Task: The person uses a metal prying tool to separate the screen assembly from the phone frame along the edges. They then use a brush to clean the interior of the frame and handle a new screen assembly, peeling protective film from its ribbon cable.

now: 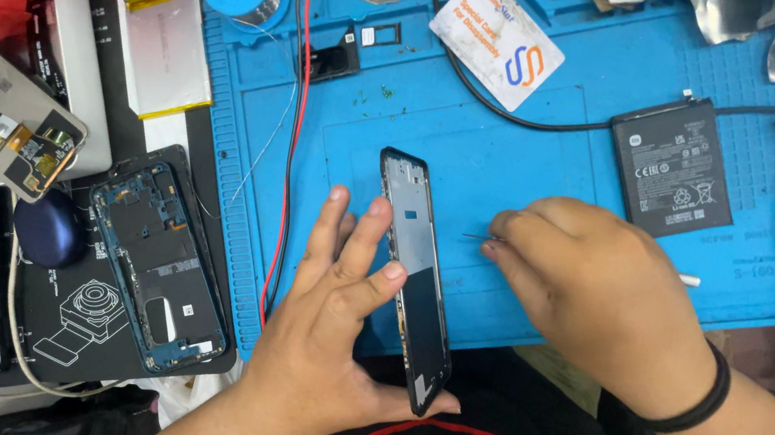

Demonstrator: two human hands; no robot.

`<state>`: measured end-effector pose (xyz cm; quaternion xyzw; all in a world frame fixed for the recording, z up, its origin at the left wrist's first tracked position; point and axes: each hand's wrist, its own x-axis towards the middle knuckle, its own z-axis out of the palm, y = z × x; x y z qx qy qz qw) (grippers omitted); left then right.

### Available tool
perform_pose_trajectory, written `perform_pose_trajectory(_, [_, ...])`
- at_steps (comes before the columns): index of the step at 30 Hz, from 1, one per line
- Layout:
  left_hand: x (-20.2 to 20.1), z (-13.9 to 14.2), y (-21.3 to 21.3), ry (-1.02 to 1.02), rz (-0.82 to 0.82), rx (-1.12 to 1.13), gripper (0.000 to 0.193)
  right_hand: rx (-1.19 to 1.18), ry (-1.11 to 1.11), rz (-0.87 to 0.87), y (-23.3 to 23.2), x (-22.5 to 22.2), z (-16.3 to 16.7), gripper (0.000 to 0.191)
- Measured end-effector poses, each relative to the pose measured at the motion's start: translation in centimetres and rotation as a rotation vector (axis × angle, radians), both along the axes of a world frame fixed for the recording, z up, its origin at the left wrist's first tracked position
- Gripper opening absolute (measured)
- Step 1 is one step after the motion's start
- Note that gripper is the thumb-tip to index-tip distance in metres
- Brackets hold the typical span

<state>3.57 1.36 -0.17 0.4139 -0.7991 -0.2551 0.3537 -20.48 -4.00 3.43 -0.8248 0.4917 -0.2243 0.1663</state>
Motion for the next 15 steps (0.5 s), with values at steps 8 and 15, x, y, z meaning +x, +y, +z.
perform_pose_trajectory(8, [-0.1, 0.2, -0.3, 0.021, -0.017, 0.01, 0.118, -0.018, -0.073, -0.047, -3.5, 1.5, -0.4, 0.014])
perform_pose_trajectory(15, [-0.3, 0.1, -0.3, 0.025, -0.013, 0.013, 0.118, 0.023, -0.051, -0.141, -3.8, 3.2, -1.0, 0.015])
